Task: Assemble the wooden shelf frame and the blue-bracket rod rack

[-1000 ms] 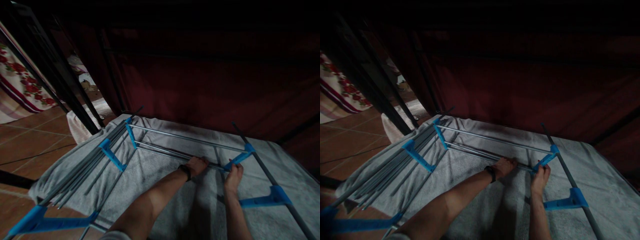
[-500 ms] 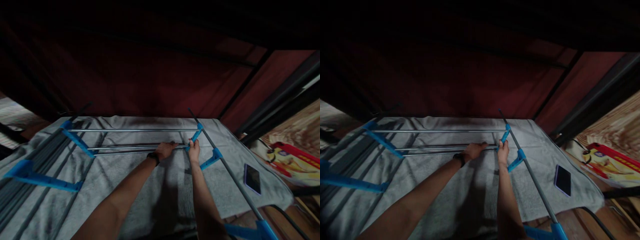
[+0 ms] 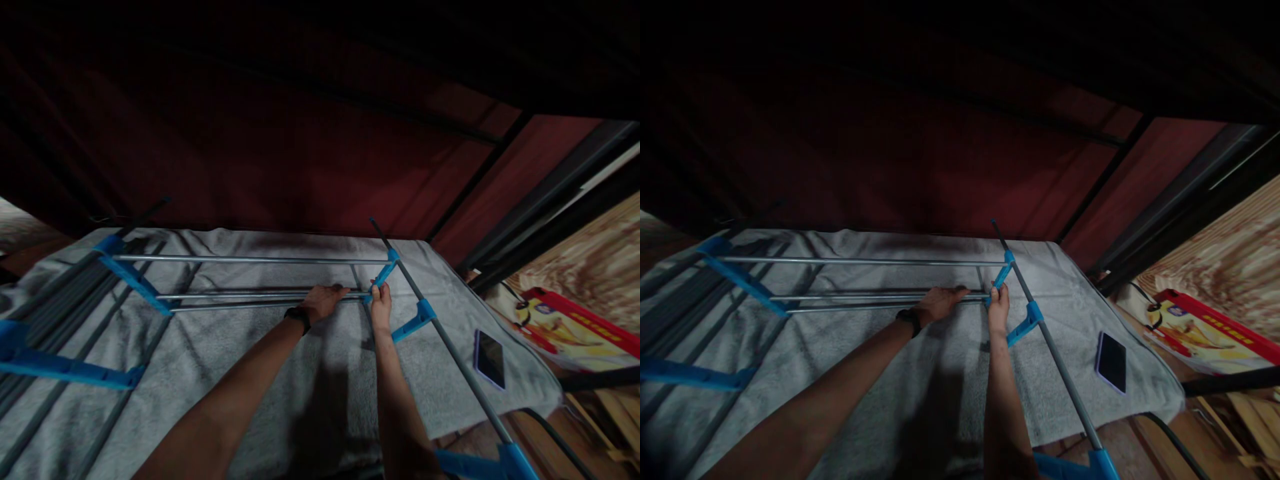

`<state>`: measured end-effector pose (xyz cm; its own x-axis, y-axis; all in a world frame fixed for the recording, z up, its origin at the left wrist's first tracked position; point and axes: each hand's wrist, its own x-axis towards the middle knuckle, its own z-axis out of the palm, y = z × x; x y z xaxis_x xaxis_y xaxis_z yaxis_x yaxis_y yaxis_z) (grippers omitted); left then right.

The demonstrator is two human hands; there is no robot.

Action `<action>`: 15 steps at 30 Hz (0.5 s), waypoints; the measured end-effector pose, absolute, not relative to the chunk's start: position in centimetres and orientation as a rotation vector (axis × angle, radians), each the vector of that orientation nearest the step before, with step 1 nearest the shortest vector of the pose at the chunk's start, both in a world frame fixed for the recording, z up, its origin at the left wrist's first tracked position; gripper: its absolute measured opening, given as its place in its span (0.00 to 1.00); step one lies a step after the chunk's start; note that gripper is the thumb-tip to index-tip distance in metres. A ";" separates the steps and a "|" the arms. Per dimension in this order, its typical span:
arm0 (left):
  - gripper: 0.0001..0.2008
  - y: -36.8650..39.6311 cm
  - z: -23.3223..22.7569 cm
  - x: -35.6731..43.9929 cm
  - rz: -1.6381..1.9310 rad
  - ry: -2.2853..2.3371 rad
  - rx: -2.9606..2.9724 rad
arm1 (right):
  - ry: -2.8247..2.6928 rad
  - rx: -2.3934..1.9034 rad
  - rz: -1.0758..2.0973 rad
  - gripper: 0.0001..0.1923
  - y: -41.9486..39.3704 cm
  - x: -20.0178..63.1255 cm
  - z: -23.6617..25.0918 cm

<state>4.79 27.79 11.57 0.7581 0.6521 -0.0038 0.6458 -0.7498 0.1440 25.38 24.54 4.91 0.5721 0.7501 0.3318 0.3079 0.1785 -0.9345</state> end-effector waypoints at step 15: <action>0.26 27.7 11.7 5.0 0.156 1.028 2.763 | -0.571 -1.192 0.707 0.22 24.4 25.2 4.5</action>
